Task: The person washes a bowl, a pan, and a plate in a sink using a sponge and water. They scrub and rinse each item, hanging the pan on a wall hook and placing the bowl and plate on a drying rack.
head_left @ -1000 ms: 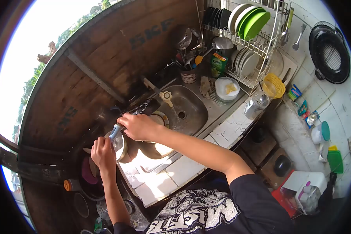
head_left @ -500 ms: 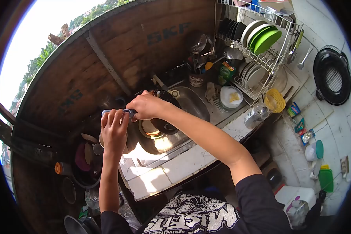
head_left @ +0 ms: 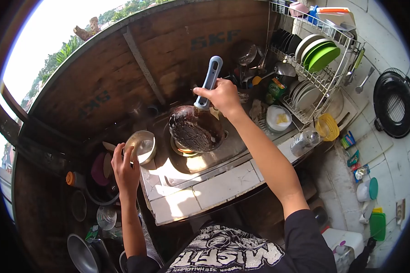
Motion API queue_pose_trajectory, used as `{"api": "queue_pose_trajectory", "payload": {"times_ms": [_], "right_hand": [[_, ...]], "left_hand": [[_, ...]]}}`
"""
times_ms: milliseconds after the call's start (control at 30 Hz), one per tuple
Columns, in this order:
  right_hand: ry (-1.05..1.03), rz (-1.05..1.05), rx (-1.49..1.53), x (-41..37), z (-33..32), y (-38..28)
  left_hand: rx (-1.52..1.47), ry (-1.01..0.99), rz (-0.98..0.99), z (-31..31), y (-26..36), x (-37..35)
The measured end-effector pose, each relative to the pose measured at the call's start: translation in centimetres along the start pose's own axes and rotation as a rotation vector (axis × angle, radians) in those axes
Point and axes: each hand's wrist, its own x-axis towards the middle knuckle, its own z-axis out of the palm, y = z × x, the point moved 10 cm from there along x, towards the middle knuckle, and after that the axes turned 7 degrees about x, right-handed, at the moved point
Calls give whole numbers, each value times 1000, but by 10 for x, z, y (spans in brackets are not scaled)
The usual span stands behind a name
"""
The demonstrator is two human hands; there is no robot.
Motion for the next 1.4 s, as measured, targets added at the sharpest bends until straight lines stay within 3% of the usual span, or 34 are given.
{"api": "queue_pose_trajectory", "payload": {"times_ms": [100,267,467,567,700,1000,1400], "right_hand": [[62,269,500,-30,-38,52],[244,562,803,-108,-80,174],[413,724,982,-164,-72,309],[411,666,1030,-159,-62,343],[489,700,1051,-146,-51,373],[390,712,1072,-90,-21,389],[467,698,1200,-66,-31,419]], "left_hand": [[-60,-89,-76,11,-13,-38],[-165,-181,-209,20,-22,-79],[-168,-190,-277,20,-28,-98],[-153,-196,-319,16,-30,-107],[-113,-236,-418,6,-39,-125],[-34,-302,-643,-2,-51,-183],[7,-301,-747,-3,-27,-197]]}}
